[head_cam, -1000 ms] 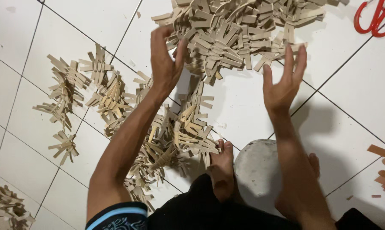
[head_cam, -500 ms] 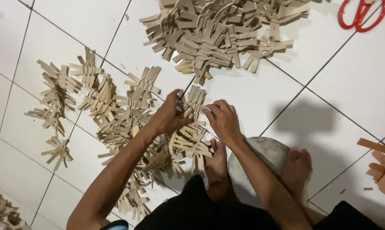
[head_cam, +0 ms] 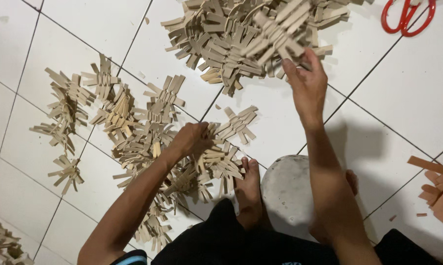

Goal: The person sits on a tiled floor and gathers scattered small wooden pieces into piles. They repeatedly pick up handfuls of pieces, separate them, and place them into growing stacks. A hammer and scissors are visible nearby but not used.

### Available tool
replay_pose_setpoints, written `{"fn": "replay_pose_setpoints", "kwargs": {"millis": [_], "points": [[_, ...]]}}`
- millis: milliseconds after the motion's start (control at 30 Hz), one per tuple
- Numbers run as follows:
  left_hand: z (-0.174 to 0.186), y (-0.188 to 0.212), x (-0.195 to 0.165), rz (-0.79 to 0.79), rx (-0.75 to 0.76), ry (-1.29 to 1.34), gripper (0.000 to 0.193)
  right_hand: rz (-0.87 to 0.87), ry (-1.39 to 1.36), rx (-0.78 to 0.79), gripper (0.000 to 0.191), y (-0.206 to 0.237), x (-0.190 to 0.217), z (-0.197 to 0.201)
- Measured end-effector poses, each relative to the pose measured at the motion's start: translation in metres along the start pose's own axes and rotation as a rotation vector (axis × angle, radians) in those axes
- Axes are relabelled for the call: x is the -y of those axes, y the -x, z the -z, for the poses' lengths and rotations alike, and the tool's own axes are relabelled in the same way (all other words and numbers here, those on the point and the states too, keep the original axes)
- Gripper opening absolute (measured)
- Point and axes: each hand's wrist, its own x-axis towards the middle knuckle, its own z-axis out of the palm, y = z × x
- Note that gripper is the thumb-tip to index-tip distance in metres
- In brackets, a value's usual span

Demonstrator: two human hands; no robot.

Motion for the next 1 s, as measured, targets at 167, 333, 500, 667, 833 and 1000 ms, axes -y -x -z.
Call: {"fn": "replay_pose_setpoints", "kwargs": {"millis": [167, 333, 500, 667, 833, 1000], "points": [[0.035, 0.013, -0.008, 0.073, -0.096, 0.092, 0.026, -0.12, 0.428, 0.106, 0.06, 0.048, -0.022, -0.022], [0.069, 0.03, -0.033, -0.001, -0.295, 0.18, 0.027, 0.307, 0.943, 0.312, 0.056, 0.101, -0.051, -0.051], [0.068, 0.035, -0.05, -0.448, -0.484, 0.298, 0.008, -0.191, 0.592, 0.236, 0.032, 0.096, -0.057, -0.031], [0.045, 0.026, -0.057, -0.786, -0.699, -0.01, 0.018, -0.565, 0.032, 0.272, 0.042, 0.078, -0.042, -0.015], [0.019, 0.014, -0.061, -0.762, -0.549, -0.011, 0.023, -0.621, -0.52, 0.363, 0.047, 0.089, -0.017, -0.03], [0.02, 0.008, -0.047, -0.68, -0.703, 0.084, 0.016, -0.434, 0.184, 0.47, 0.055, 0.079, 0.008, -0.04]]}}
